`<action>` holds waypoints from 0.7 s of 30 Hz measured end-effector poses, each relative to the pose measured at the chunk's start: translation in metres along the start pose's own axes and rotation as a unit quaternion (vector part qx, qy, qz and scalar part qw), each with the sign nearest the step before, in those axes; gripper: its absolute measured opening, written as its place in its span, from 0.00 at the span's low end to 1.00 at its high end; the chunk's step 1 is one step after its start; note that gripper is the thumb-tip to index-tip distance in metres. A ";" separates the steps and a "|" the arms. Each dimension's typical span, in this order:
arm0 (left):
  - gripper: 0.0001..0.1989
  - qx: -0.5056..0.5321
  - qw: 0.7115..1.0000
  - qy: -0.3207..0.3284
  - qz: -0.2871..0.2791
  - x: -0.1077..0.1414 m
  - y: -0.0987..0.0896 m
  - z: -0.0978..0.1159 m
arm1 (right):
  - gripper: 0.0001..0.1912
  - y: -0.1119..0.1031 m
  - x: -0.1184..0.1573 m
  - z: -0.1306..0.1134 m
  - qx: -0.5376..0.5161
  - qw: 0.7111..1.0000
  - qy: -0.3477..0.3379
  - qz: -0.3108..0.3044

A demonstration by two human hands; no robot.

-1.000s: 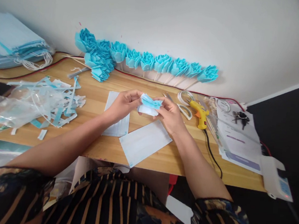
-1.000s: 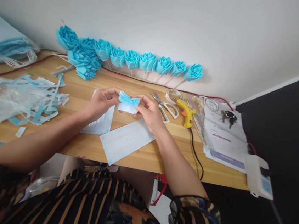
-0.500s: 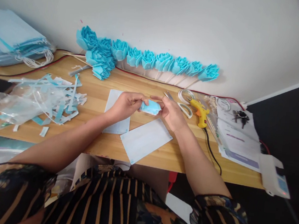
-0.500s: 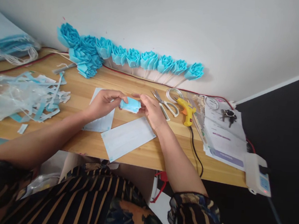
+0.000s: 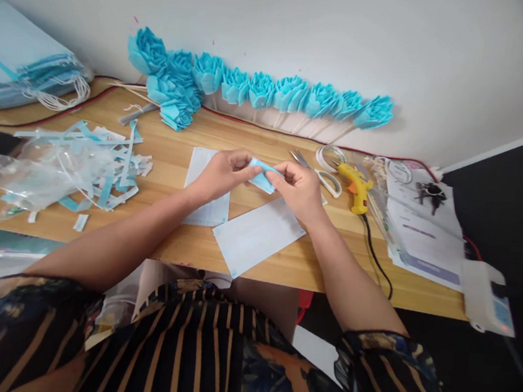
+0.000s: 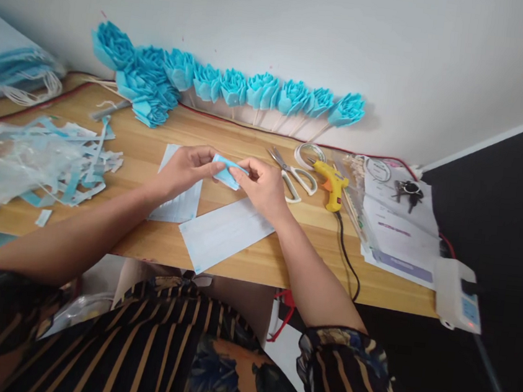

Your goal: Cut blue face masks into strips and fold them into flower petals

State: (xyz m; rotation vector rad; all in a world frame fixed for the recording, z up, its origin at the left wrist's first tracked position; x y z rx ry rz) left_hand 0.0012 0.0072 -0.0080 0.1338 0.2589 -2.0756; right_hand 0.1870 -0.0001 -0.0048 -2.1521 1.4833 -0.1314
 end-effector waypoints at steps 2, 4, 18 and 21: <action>0.21 0.028 1.000 -0.012 0.000 -0.002 -0.001 -0.004 | 0.13 0.000 0.000 0.003 0.000 1.000 -0.002 -0.002; 0.19 0.019 1.000 -0.016 0.003 -0.002 -0.002 -0.005 | 0.14 0.000 -0.001 0.006 -0.004 1.000 -0.002 -0.010; 0.12 -0.178 0.981 0.046 0.063 0.000 -0.005 -0.003 | 0.14 -0.004 -0.005 0.002 0.152 0.987 -0.044 -0.025; 0.22 -0.086 0.993 0.062 0.051 -0.002 -0.009 -0.008 | 0.12 -0.008 -0.007 0.009 0.096 0.994 -0.036 -0.028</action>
Point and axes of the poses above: each hand's wrist, its own x-axis away from the middle knuckle, its own y-axis out of the palm, z = x × y, the point moved 2 cm from there along -x, towards the middle knuckle, and after that the axes turned 11 degrees about -z, right-handed, at the moved point
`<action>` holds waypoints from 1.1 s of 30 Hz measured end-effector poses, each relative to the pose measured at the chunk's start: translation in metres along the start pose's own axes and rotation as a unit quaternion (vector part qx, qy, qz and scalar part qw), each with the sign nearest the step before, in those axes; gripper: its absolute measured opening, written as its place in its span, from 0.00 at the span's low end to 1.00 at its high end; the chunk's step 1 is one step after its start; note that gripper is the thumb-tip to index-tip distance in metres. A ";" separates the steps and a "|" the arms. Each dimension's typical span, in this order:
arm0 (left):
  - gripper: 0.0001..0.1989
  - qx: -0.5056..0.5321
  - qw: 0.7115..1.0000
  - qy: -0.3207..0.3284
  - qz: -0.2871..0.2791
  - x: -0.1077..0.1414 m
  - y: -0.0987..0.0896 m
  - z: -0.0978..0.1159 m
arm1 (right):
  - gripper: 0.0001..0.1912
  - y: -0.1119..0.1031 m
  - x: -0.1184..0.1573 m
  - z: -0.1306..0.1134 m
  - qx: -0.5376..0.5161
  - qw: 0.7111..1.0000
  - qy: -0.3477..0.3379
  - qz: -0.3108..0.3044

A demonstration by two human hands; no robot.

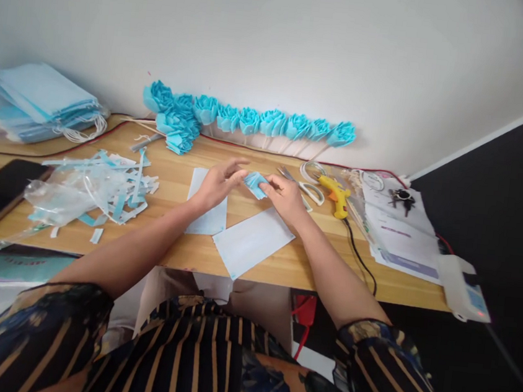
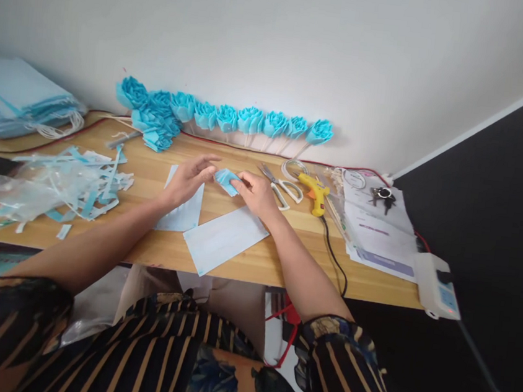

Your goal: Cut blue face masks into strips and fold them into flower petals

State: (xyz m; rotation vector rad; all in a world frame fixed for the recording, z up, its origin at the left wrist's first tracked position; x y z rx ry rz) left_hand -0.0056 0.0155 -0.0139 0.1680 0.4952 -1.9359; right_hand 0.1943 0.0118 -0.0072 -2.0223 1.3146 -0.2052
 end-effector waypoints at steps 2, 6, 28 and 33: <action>0.26 0.019 1.000 0.001 0.009 -0.001 -0.003 -0.003 | 0.11 -0.001 -0.001 0.005 -0.046 0.999 0.004 -0.007; 0.25 0.012 0.999 -0.024 0.024 0.000 -0.005 -0.010 | 0.09 -0.004 -0.002 0.005 -0.108 0.994 0.018 -0.001; 0.12 0.065 0.993 -0.084 0.043 0.003 0.002 -0.006 | 0.10 -0.015 -0.012 -0.034 0.289 0.937 -0.021 -0.195; 0.17 0.072 0.994 -0.075 0.026 0.003 0.004 -0.003 | 0.07 -0.014 -0.011 -0.024 0.192 0.975 0.016 -0.114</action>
Point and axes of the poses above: each hand's wrist, its own x-axis away from the middle knuckle, its own y-axis out of the palm, z = x × y, the point moved 2 cm from there along -x, towards the middle knuckle, and after that the axes turned 11 degrees about -z, right-handed, at the moved point
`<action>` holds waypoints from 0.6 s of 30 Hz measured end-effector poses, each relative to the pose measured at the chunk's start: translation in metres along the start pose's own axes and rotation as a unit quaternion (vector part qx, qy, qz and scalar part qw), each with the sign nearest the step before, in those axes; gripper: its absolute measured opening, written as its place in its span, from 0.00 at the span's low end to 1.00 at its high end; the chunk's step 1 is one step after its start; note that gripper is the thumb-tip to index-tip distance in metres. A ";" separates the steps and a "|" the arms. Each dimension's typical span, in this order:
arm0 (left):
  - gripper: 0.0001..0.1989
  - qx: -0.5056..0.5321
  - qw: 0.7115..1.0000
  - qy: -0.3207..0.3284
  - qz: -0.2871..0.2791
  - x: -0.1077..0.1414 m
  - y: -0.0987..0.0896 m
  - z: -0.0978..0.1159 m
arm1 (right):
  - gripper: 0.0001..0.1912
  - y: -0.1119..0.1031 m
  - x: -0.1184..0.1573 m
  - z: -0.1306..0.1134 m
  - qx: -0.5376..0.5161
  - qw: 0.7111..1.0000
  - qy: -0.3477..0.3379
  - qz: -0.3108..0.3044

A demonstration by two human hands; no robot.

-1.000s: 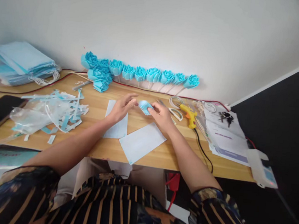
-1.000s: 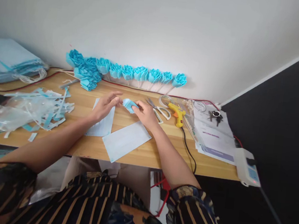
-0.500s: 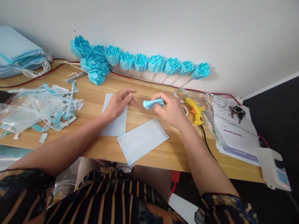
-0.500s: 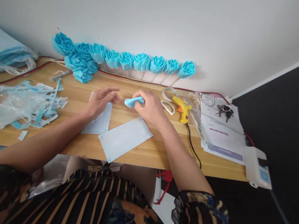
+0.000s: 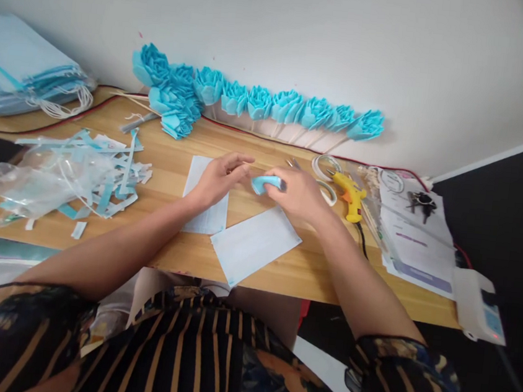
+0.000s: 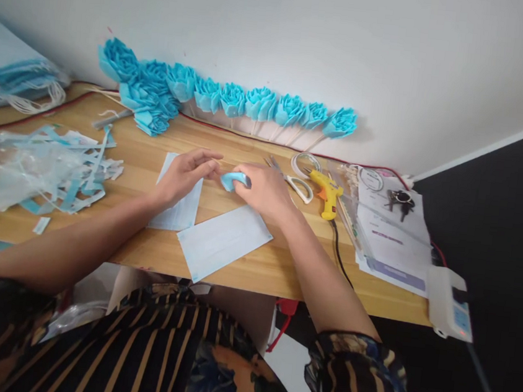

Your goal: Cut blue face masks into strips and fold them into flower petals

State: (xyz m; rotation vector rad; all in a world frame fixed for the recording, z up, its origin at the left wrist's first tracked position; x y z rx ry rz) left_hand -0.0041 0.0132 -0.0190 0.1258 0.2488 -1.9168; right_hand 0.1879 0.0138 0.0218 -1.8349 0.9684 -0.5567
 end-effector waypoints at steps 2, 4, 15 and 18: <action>0.22 0.001 1.000 0.010 -0.019 0.001 0.002 0.003 | 0.08 0.000 0.003 0.002 -0.093 0.995 0.012 0.040; 0.26 -0.002 0.999 0.013 -0.046 0.002 0.005 0.006 | 0.09 0.005 0.006 0.005 -0.196 0.979 0.019 0.060; 0.15 0.009 0.998 -0.017 -0.057 0.007 0.011 0.006 | 0.14 0.028 0.012 0.013 -0.336 0.938 0.009 0.084; 0.12 -0.033 0.998 -0.009 -0.044 0.007 0.010 0.009 | 0.18 0.026 0.012 0.012 -0.357 0.931 0.007 0.080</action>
Point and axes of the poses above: each hand's wrist, its own x-axis away from the middle knuckle, its own y-axis out of the palm, z = x × y, the point moved 2 cm from there along -x, towards the middle knuckle, and after that the axes turned 11 degrees about -z, right-handed, at the moved point
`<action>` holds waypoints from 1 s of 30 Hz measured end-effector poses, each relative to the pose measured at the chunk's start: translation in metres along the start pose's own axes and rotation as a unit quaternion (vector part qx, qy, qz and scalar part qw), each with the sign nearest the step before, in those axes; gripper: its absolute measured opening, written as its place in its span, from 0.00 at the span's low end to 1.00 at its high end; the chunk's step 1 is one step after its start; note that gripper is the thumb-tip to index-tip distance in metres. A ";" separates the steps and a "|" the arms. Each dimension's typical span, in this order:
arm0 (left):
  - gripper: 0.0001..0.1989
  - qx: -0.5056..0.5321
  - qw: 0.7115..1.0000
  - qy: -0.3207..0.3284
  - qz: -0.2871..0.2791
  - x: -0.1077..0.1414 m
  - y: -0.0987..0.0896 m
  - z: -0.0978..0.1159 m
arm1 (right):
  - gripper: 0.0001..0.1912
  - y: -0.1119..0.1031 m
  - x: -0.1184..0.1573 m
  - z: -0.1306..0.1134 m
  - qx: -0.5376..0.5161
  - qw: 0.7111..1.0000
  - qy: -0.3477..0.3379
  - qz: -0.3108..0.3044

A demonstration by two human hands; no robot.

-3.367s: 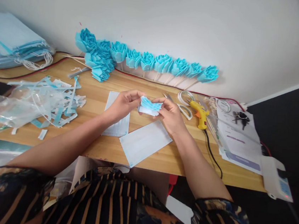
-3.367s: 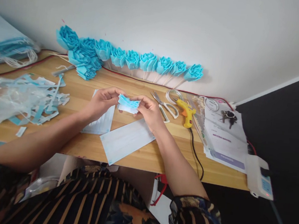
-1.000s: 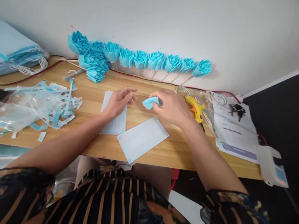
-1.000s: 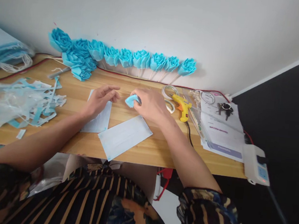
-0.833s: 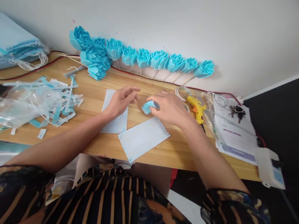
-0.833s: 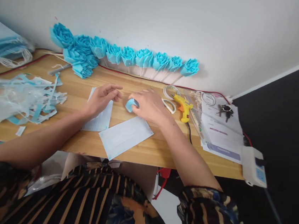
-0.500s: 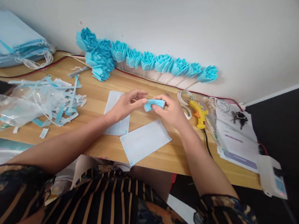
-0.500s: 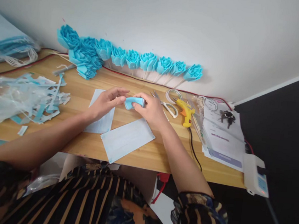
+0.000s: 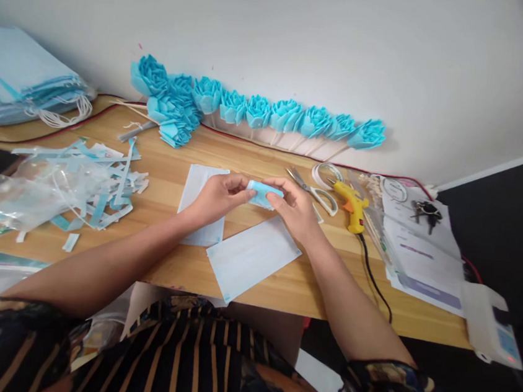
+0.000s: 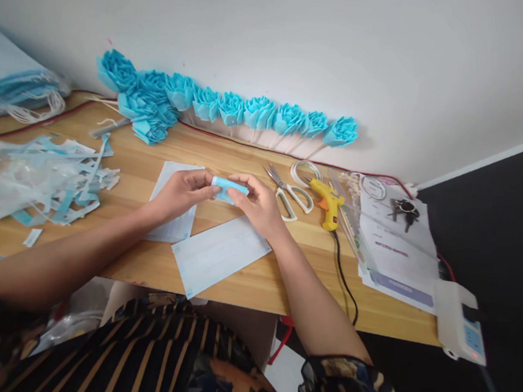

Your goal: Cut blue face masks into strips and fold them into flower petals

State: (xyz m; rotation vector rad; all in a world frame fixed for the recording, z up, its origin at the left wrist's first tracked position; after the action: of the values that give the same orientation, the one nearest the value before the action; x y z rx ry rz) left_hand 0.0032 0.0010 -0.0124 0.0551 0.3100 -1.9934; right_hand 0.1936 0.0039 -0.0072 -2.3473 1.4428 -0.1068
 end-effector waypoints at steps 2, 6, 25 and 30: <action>0.12 -0.029 1.000 0.003 0.009 0.001 -0.001 0.003 | 0.17 0.000 0.001 -0.001 0.021 1.000 0.007 0.009; 0.13 -0.005 1.000 0.007 -0.004 0.001 -0.002 0.004 | 0.17 -0.001 0.001 -0.005 0.078 0.996 0.010 0.029; 0.18 0.101 0.995 -0.008 0.022 -0.004 -0.006 -0.002 | 0.16 0.010 -0.001 -0.006 0.014 0.999 0.032 0.009; 0.18 0.097 0.994 0.013 0.050 -0.006 -0.009 -0.002 | 0.16 0.007 -0.003 -0.006 -0.001 1.000 0.025 0.007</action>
State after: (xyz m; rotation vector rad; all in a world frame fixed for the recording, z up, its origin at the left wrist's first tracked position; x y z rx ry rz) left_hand -0.0027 0.0103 -0.0111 0.2155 0.1271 -1.9189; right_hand 0.1851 0.0019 -0.0037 -2.3519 1.4822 -0.1623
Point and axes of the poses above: each hand's wrist, its own x-axis away from the middle knuckle, its own y-axis out of the palm, z = x × y, the point moved 2 cm from there along -x, towards the middle knuckle, and after that the axes turned 11 degrees about -z, right-handed, at the moved point
